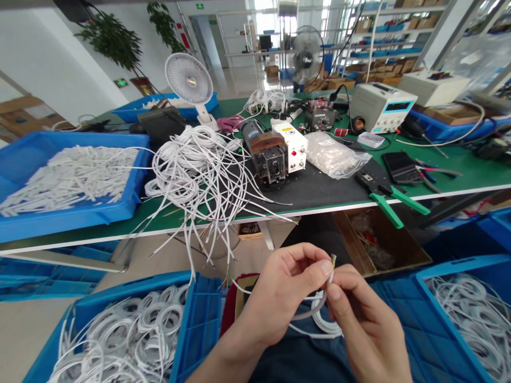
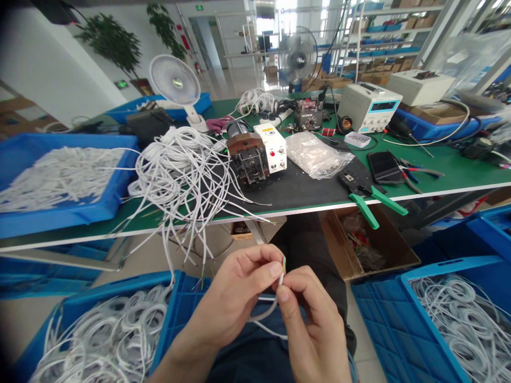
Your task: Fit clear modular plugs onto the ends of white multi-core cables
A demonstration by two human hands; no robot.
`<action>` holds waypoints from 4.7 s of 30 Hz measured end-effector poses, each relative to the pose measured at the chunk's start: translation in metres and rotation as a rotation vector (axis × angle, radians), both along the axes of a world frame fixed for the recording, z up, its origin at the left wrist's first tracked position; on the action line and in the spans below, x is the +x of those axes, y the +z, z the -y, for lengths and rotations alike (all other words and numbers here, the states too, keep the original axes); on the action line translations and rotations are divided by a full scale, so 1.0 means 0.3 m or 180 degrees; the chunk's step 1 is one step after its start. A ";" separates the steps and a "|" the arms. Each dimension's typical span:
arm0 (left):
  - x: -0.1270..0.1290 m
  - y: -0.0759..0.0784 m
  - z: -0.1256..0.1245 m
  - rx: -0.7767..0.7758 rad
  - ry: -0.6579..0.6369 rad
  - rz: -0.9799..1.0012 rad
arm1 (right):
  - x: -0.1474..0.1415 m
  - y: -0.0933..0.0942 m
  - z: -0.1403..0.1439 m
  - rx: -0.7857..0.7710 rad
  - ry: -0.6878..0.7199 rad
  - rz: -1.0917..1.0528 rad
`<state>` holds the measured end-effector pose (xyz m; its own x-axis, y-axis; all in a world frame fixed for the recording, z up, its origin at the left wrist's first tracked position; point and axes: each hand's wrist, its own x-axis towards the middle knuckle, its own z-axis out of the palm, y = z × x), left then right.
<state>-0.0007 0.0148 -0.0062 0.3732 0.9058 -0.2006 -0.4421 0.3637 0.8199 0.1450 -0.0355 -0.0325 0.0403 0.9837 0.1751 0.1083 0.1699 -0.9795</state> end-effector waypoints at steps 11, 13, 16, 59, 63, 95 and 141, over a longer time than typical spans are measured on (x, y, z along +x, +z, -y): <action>-0.005 -0.004 0.003 0.0338 0.0214 -0.0349 | 0.003 -0.013 0.007 0.0057 -0.0021 0.0042; -0.009 0.004 0.002 0.0405 0.0183 -0.0446 | 0.003 -0.014 0.007 0.0050 -0.0004 0.0069; -0.015 0.012 0.001 0.0480 0.0085 -0.0511 | 0.001 -0.014 0.006 0.0043 0.0016 0.0057; -0.024 -0.006 -0.011 0.0001 -0.0008 -0.0071 | -0.014 -0.071 -0.005 0.1193 -0.0529 0.1233; -0.022 -0.004 -0.009 -0.0154 0.0050 0.0019 | -0.011 -0.077 -0.009 0.1252 -0.0512 0.1304; 0.064 -0.062 0.085 0.0080 0.1060 -0.0385 | -0.069 -0.088 -0.005 0.0599 -0.0606 0.0243; -0.007 -0.053 0.087 0.1273 0.0652 -0.1469 | 0.061 0.084 -0.059 0.0202 -0.0010 0.0287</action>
